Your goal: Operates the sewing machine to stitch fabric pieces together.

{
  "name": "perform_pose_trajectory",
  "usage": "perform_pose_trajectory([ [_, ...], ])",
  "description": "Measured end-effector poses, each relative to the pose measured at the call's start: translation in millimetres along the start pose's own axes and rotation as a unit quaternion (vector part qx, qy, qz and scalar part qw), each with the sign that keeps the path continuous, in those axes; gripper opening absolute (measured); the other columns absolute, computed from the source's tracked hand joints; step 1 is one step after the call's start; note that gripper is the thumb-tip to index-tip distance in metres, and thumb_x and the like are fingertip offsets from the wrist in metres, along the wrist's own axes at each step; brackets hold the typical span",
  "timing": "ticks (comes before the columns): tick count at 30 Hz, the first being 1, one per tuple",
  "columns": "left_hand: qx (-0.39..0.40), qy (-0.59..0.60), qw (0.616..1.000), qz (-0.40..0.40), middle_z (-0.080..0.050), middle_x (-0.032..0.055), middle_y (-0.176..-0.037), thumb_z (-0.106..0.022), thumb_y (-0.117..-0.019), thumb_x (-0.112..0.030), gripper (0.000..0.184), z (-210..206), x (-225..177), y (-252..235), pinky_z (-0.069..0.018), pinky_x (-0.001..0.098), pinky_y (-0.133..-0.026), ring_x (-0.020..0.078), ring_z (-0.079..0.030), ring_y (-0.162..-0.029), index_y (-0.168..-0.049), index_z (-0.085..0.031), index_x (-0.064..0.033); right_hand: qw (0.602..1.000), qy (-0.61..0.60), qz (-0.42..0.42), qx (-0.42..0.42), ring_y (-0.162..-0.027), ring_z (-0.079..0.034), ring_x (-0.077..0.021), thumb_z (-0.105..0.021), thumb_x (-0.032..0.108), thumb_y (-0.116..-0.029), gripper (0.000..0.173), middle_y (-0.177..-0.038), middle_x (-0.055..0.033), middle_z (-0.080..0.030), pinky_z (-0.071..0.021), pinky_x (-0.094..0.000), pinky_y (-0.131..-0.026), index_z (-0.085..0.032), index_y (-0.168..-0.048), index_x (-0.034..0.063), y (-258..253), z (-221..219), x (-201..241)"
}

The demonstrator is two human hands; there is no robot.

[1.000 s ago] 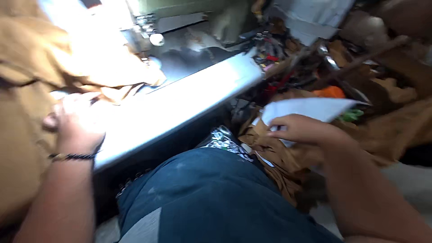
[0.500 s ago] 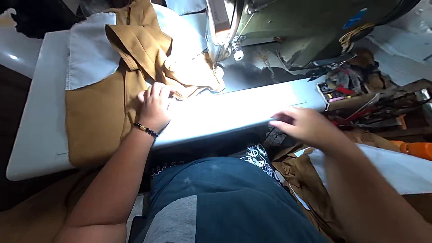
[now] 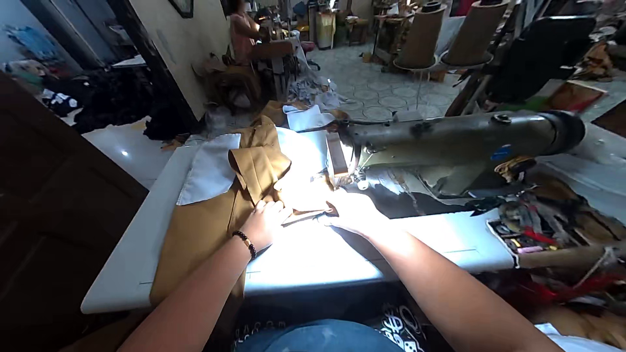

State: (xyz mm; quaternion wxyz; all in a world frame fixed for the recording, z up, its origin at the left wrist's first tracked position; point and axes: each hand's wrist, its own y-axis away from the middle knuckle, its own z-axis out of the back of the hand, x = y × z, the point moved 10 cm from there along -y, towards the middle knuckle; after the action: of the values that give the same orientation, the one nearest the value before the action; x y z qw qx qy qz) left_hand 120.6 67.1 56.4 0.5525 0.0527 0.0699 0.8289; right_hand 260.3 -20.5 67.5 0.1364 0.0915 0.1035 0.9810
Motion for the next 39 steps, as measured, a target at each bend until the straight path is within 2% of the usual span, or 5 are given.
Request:
perform_pose_trajectory([
  [11, -0.285, -0.034, 0.948, -0.138, -0.075, 0.0106, -0.092, -0.058, -0.0890, 0.003, 0.021, 72.2, 17.3, 88.3, -0.0502, 0.0605, -0.087, 0.0314, -0.072, -0.096, -0.084, -0.076, -0.0078, 0.961, -0.184, 0.139, -0.150, -0.126, -0.058, -0.0374, -0.061, 0.047, -0.0968, 0.047, -0.127, -0.0198, -0.067, -0.0452, -0.0555, -0.105, -0.075, -0.119, 0.0084, 47.7, -26.7, 13.6],
  [15, 0.088, -0.057, 0.994, 0.033, -0.073, 0.0134, -0.109, -0.058, -0.0977, -0.004, 0.021, 2.8, 19.5, 63.4, -0.0455, 0.0598, -0.099, 0.0342, -0.067, -0.110, -0.105, -0.077, -0.0084, 0.981, -0.133, 0.068, -0.124, -0.113, -0.064, -0.0320, -0.048, 0.046, -0.1055, 0.042, -0.117, -0.0139, -0.068, -0.0492, -0.0547, -0.096, -0.071, -0.126, 0.0176, 61.0, -62.9, 20.9],
  [19, -0.186, -0.006, 0.965, -0.183, -0.070, 0.0125, -0.084, -0.065, -0.0897, -0.012, 0.011, 62.1, -93.0, 22.7, -0.0563, 0.0540, -0.075, 0.0331, -0.070, -0.084, -0.088, -0.073, -0.0067, 0.982, -0.078, 0.077, -0.151, -0.097, -0.069, -0.0313, -0.063, 0.024, -0.0995, 0.020, -0.102, -0.0130, -0.070, -0.0560, -0.0506, -0.080, -0.075, -0.107, 0.0112, 67.5, -36.9, 24.6],
  [28, -0.130, 0.157, 0.972, -0.114, -0.053, 0.0190, -0.151, -0.051, -0.1052, -0.023, 0.038, -12.3, -102.1, -54.8, -0.0356, 0.0582, -0.114, 0.0398, -0.048, -0.140, -0.140, -0.063, -0.0123, 0.959, -0.191, 0.064, -0.201, -0.102, -0.068, -0.0258, -0.058, 0.020, -0.1010, 0.024, -0.108, -0.0123, -0.070, -0.0556, -0.0449, -0.086, -0.075, -0.112, 0.0066, 83.1, -1.7, -35.7],
  [39, -0.219, 0.197, 0.928, -0.230, -0.067, 0.0139, -0.124, -0.046, -0.0967, -0.016, 0.040, -7.2, -111.3, -32.0, -0.0445, 0.0482, -0.101, 0.0286, -0.060, -0.118, -0.125, -0.073, -0.0094, 0.947, -0.230, -0.066, -0.212, -0.079, -0.068, -0.0325, -0.068, 0.018, -0.0928, 0.022, -0.080, -0.0166, -0.065, -0.0540, -0.0518, -0.070, -0.065, -0.087, -0.0023, 60.1, -22.9, -31.9],
])
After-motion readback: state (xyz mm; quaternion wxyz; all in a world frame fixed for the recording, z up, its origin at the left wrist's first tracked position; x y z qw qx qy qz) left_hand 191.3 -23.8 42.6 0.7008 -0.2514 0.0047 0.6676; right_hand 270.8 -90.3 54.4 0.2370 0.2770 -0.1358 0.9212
